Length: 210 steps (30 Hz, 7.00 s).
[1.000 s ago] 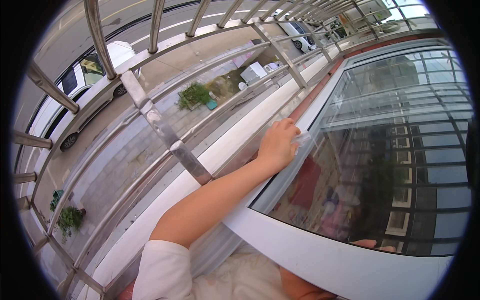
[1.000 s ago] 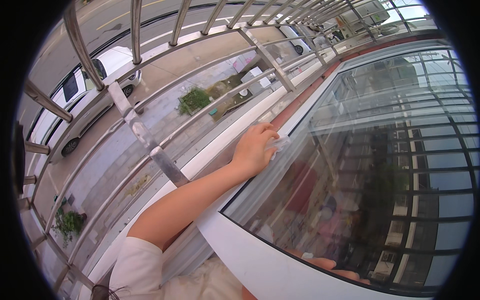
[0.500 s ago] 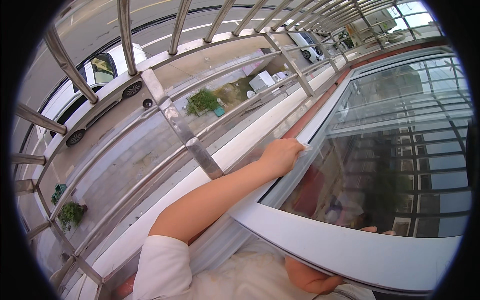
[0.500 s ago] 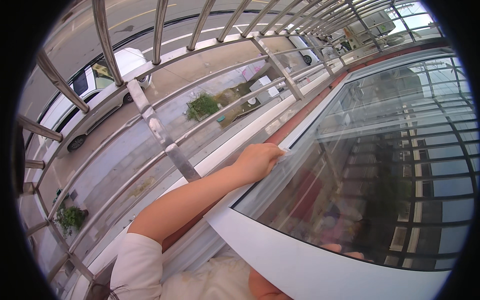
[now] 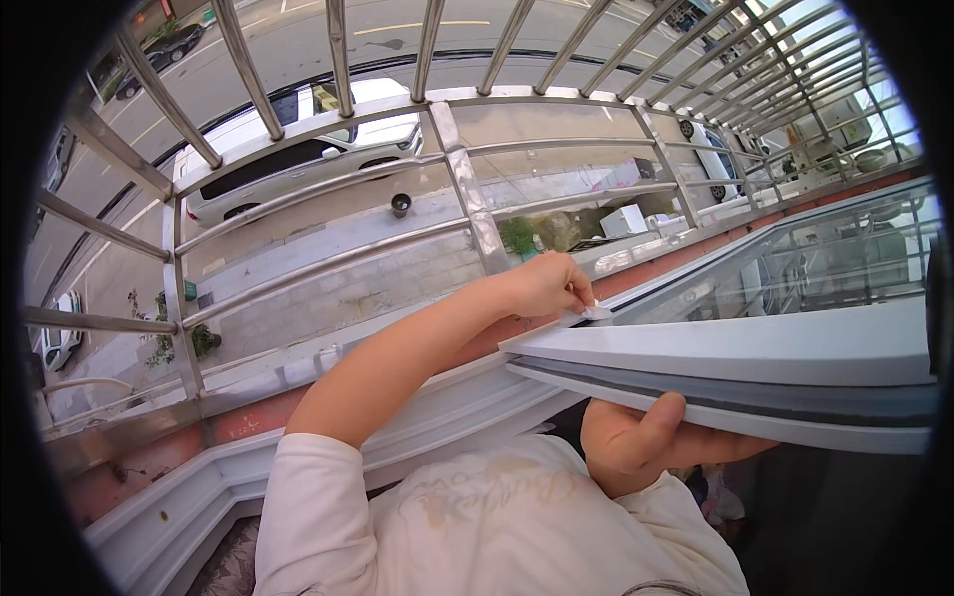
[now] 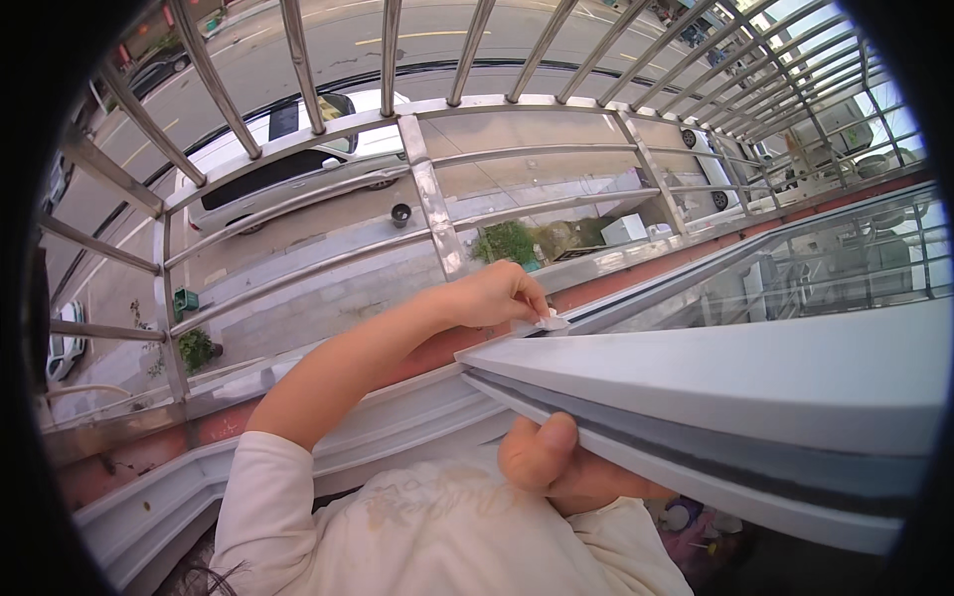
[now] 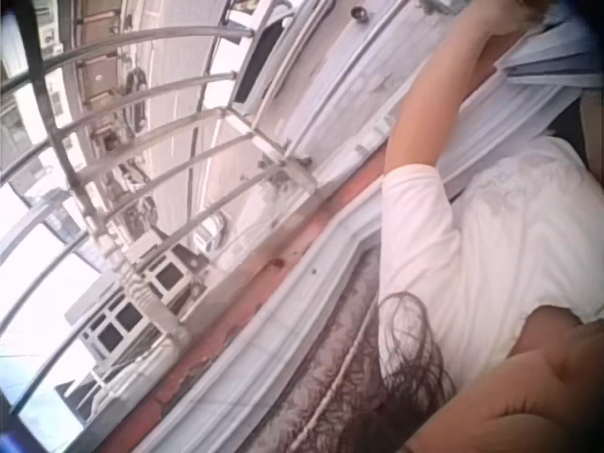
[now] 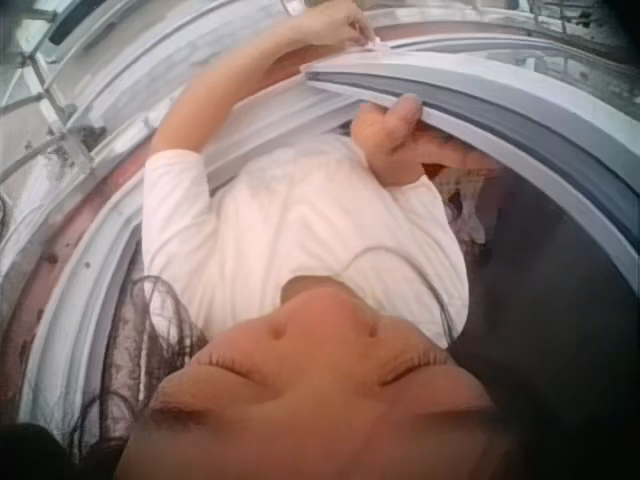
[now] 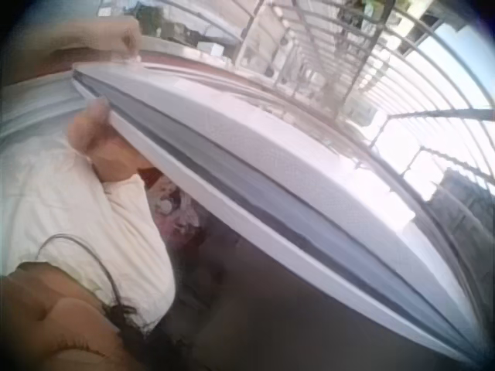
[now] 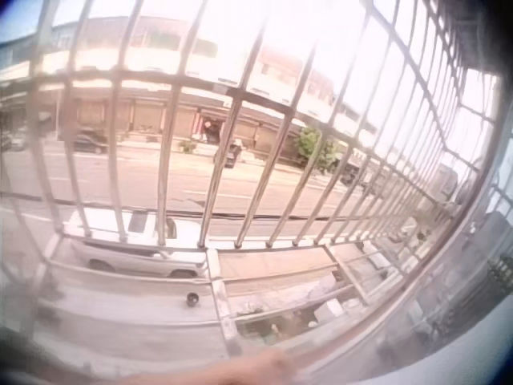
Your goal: The person wipes the window frame and glass with a white tissue, moving along the lower and side edges of the window. The person folds the tissue and continues wiping different sections of the frame and glass.
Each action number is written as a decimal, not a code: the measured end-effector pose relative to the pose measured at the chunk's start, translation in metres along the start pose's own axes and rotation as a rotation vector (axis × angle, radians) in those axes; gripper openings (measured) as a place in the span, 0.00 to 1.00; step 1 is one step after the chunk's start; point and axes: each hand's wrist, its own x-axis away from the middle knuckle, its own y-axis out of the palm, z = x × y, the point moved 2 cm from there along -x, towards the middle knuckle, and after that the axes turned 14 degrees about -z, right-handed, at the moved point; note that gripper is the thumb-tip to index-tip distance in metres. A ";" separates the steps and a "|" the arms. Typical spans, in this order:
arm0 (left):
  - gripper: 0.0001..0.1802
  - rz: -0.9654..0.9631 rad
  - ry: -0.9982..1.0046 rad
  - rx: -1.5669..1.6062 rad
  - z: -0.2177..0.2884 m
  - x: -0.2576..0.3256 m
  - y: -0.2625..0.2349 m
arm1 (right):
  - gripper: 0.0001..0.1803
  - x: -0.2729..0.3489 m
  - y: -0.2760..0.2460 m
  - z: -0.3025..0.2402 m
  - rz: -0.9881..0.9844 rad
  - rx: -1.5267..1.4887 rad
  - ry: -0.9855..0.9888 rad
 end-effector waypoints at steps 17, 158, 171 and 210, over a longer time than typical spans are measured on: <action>0.14 1.146 0.382 0.638 0.007 0.170 0.141 | 0.19 0.080 -0.028 0.054 -0.340 -1.118 -0.045; 0.09 1.855 -0.786 -0.785 -0.031 0.195 0.237 | 0.20 0.177 0.060 -0.063 -0.872 -0.761 -0.640; 0.10 1.902 -1.399 -1.092 -0.051 0.368 0.234 | 0.16 0.175 0.058 -0.066 -0.913 -0.630 -0.776; 0.18 1.810 -1.130 -0.911 -0.059 0.316 0.199 | 0.11 0.160 0.053 -0.069 -1.038 -0.824 -0.641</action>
